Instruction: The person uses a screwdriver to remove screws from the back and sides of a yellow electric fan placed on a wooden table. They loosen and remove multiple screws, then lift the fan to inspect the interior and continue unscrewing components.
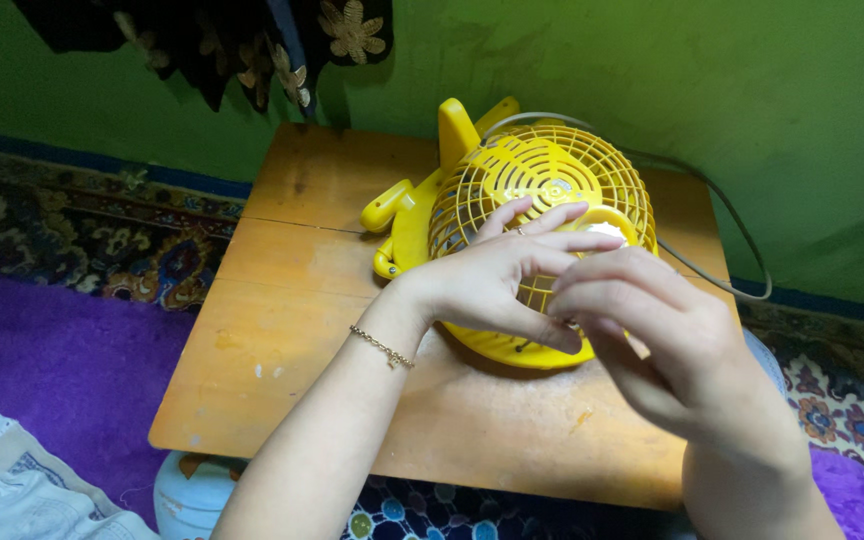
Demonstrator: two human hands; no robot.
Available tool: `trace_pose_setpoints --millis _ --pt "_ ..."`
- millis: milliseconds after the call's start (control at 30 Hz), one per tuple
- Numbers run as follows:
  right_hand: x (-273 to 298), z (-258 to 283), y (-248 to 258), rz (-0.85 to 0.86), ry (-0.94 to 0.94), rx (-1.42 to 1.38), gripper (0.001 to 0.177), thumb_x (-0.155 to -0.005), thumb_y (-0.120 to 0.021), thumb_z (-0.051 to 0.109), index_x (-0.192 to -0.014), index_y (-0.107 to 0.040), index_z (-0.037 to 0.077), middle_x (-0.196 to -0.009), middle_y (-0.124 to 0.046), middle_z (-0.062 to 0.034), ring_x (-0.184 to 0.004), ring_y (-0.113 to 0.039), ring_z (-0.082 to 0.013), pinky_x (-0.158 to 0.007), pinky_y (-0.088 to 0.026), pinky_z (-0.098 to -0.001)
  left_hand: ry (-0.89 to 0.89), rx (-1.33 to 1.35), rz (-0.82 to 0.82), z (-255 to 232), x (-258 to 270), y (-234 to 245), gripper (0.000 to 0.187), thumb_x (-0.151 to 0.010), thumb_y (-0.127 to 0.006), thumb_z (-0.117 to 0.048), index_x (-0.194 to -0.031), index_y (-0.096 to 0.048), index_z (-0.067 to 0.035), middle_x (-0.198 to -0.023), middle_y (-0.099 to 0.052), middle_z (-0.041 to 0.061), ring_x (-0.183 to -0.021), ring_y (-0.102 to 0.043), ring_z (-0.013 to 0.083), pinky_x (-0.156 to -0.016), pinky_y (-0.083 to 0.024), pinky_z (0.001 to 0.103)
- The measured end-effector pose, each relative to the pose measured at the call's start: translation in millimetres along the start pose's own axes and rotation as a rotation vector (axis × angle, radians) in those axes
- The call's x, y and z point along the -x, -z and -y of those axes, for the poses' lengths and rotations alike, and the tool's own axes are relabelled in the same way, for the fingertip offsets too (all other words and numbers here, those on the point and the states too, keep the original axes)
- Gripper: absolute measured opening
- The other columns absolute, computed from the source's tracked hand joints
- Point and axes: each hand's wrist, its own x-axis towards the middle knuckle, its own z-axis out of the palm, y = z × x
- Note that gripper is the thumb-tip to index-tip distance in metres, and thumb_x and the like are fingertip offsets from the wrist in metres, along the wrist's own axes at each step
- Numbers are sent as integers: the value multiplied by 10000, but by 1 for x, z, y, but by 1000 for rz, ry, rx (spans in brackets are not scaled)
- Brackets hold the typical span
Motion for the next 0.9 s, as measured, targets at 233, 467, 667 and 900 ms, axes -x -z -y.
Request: trace_pose_setpoints --millis 233,467,667,900 --pt "40 -19 19 -597 -219 -317 183 -1104 -458 26 -1266 -543 25 -1054 -625 -88 -873 -630 -209 -795 -536 -331 -9 192 -27 7 -1 7 714 -906 -705 -517 -1530 -464 -269 -1623 -508 -13 -1654 -223 223 -1305 73 513" --pt "122 -95 -17 -775 -650 -873 156 -1082 -485 76 -1234 -521 66 -959 -514 -64 -681 -513 -168 -514 -395 -270 74 198 -75 4 -6 -1 622 -972 -551 -549 -1518 -451 -269 -1525 -567 -47 -1501 -437 110 -1270 9 483" --pt "166 -120 -83 -781 -1152 -1443 110 -976 -593 177 -1077 -551 163 -837 -542 0 -540 -432 -65 -335 -238 -161 52 303 -122 5 -8 -4 572 -1030 -451 -535 -1516 -450 -234 -1468 -625 -35 -1449 -488 105 -1260 -1 456" --pt "141 -106 -102 -633 -1240 -1089 212 -984 -594 233 -1117 -460 138 -841 -532 -27 -479 -357 -46 -321 -192 -184 -163 816 -289 17 -4 -7 389 -1085 -582 -243 -1449 -550 -110 -1431 -615 56 -1380 -555 150 -1229 -398 407"
